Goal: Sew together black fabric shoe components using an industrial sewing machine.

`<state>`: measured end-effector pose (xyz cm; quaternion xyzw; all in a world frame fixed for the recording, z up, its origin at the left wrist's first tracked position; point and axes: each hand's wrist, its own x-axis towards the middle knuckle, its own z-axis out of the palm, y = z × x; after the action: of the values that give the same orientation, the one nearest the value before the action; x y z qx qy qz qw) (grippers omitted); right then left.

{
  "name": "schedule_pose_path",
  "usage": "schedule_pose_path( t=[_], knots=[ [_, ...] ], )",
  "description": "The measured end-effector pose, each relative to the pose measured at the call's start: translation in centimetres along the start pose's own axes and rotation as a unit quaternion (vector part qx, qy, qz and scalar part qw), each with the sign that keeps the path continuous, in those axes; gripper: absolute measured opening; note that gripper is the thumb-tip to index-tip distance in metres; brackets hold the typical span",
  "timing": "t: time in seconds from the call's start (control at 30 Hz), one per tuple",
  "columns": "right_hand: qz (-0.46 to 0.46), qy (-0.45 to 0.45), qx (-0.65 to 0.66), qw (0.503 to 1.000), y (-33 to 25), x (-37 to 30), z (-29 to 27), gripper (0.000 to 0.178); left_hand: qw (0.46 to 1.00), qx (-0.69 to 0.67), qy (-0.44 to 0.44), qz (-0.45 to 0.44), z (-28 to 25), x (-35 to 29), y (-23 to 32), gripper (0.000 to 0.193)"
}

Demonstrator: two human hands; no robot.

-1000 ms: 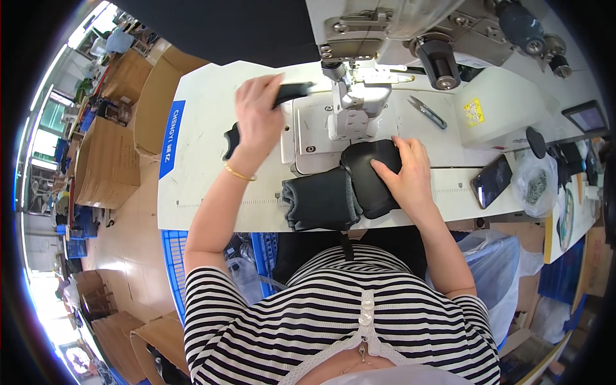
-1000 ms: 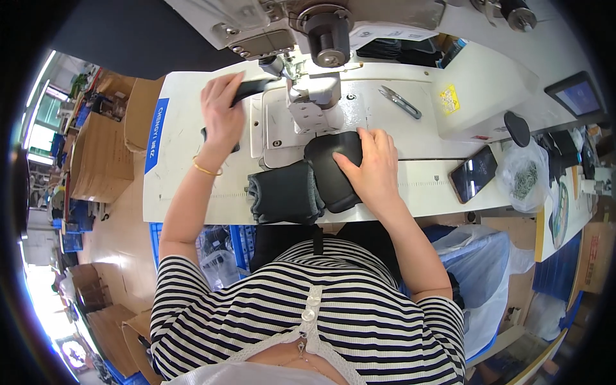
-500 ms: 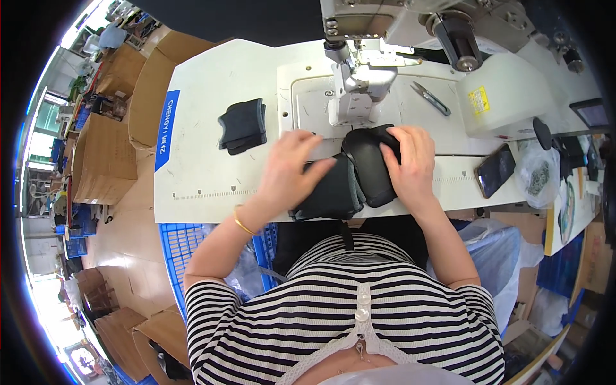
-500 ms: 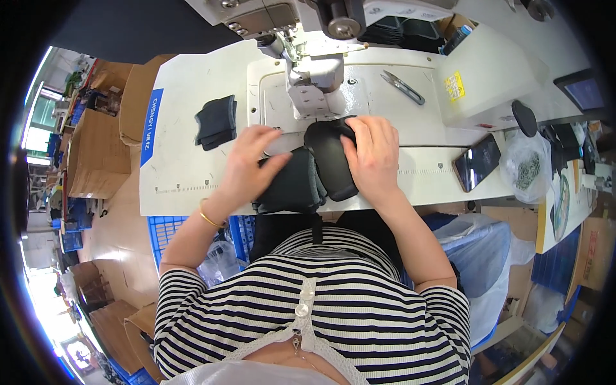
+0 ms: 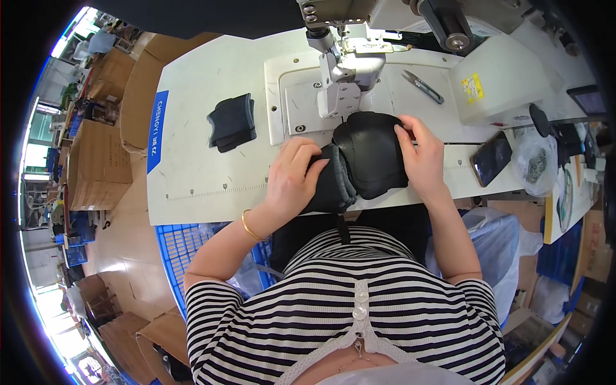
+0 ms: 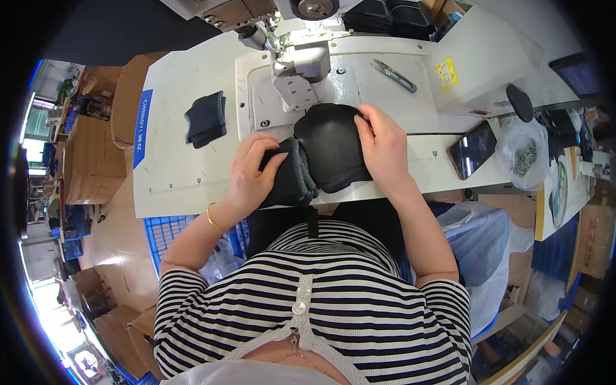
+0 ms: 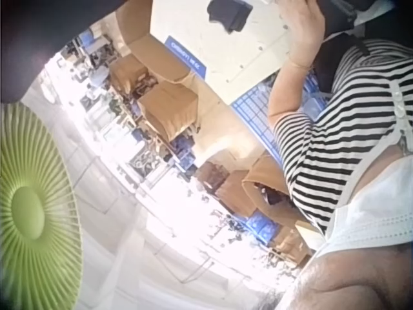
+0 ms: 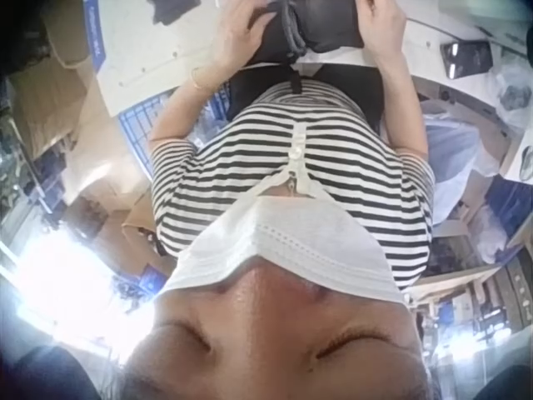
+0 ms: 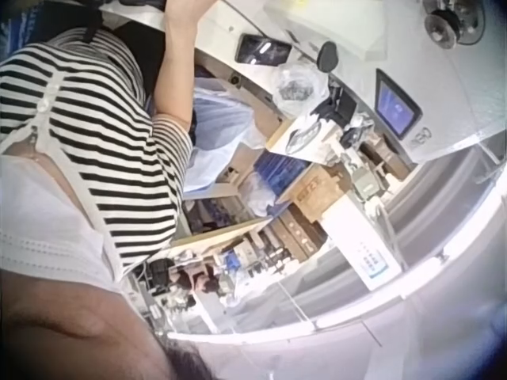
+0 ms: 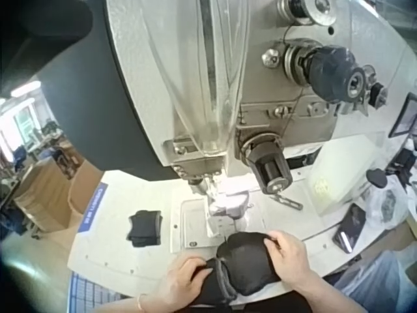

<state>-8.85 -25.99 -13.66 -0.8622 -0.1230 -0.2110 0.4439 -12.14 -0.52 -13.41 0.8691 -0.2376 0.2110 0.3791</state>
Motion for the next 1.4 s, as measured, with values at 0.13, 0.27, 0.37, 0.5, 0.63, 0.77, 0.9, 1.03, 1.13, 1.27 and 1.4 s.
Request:
schedule_pose_path(
  t=[0.13, 0.27, 0.37, 0.5, 0.63, 0.77, 0.9, 1.03, 1.13, 1.27, 1.4],
  knots=[
    [-0.035, 0.011, -0.023, 0.999, 0.4, 0.0, -0.2, 0.015, 0.999, 0.027, 0.018, -0.012, -0.9, 0.0, -0.2, 0.019],
    [-0.096, 0.038, -0.06, 0.993, -0.7, 0.2, -0.6, 0.012, 0.999, 0.015, 0.035, -0.018, -0.9, -0.5, -0.4, 0.02],
    [-0.07, 0.039, -0.04, 0.996, -1.3, 0.2, -0.9, 0.014, 0.998, 0.016, 0.048, -0.025, -1.0, -0.7, -0.7, 0.021],
    [-0.076, 0.03, -0.045, 0.996, -1.4, 0.4, -1.2, 0.014, 0.997, 0.043, 0.051, 0.032, -1.1, -0.2, -0.8, 0.02],
    [-0.096, 0.049, -0.013, 0.994, -2.1, 0.7, -1.3, 0.011, 1.0, -0.008, 0.019, -0.021, -3.7, 1.1, 0.9, 0.017],
    [-0.159, 0.071, 0.065, 0.983, -6.6, 2.0, -1.5, 0.013, 0.985, -0.152, -0.087, 0.01, -7.7, 5.0, 5.1, 0.016],
    [-0.13, -0.032, 0.184, 0.974, -9.7, 1.8, -0.9, 0.017, 0.99, -0.13, -0.041, 0.032, -7.3, 7.1, 7.3, 0.016],
    [-0.073, -0.048, 0.275, 0.957, -9.6, 1.0, -0.4, 0.015, 0.986, -0.156, -0.04, -0.041, -6.8, 7.1, 7.0, 0.014],
    [-0.015, -0.054, 0.306, 0.95, -9.8, 0.6, -0.6, 0.015, 0.981, -0.18, -0.03, -0.058, -6.2, 6.9, 6.7, 0.015],
    [0.031, -0.028, 0.367, 0.929, -9.9, 0.2, -0.2, 0.015, 0.978, -0.193, -0.014, -0.084, -5.6, 7.0, 6.8, 0.014],
    [0.056, -0.033, 0.347, 0.936, -9.9, 0.3, -0.2, 0.015, 0.979, -0.198, -0.008, -0.058, -5.3, 7.0, 6.5, 0.013]
  ],
)
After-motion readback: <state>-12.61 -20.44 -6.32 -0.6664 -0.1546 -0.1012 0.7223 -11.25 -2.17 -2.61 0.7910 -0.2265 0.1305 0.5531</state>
